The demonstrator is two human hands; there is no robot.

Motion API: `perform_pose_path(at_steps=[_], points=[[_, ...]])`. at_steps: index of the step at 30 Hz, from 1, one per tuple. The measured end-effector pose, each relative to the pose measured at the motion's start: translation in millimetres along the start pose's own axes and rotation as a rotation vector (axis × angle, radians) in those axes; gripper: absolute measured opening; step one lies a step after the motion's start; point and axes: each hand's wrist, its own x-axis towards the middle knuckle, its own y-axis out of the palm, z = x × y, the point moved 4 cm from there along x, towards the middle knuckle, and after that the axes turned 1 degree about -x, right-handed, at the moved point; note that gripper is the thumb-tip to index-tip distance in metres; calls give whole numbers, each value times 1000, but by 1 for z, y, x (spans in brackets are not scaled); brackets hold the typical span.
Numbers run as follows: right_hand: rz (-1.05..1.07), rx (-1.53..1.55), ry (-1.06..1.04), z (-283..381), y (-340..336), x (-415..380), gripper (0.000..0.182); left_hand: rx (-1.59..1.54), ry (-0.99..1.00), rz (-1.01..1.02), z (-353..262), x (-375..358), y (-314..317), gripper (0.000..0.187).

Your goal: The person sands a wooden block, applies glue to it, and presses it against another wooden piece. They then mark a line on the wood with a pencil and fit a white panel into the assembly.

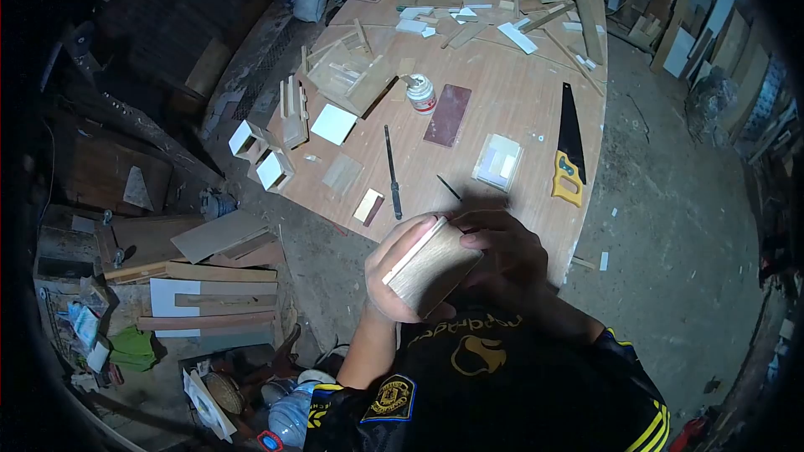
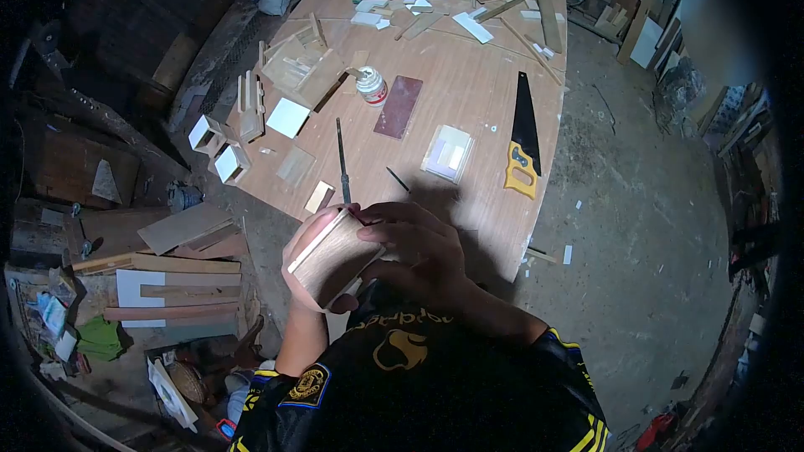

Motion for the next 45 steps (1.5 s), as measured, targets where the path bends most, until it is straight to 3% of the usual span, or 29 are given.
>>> perform_pose_path(at_steps=[13, 15, 20, 24, 39, 41, 43, 45], points=[[-4, 57, -52, -3, -2, 1, 51, 7, -68, -48, 4, -2, 4, 102], [2, 62, -45, -3, -3, 2, 51, -16, 26, -24, 3, 2, 3, 100], [-10, 61, -72, -3, -1, 3, 49, -17, 26, -26, 3, 2, 3, 102], [-3, 74, -42, -4, -2, 2, 48, 8, -76, -68, 4, -4, 5, 103], [11, 0, 9, -5, -2, -1, 52, 76, -74, -50, 3, -6, 5, 109], [-61, -399, -120, 10, -3, 8, 58, 50, -147, -45, 4, -6, 6, 107], [16, -553, -190, 13, -4, 9, 60, 25, -221, -40, 2, -6, 7, 105], [90, -709, -259, 13, -2, 6, 62, -113, -420, -11, 4, -7, 12, 90]])
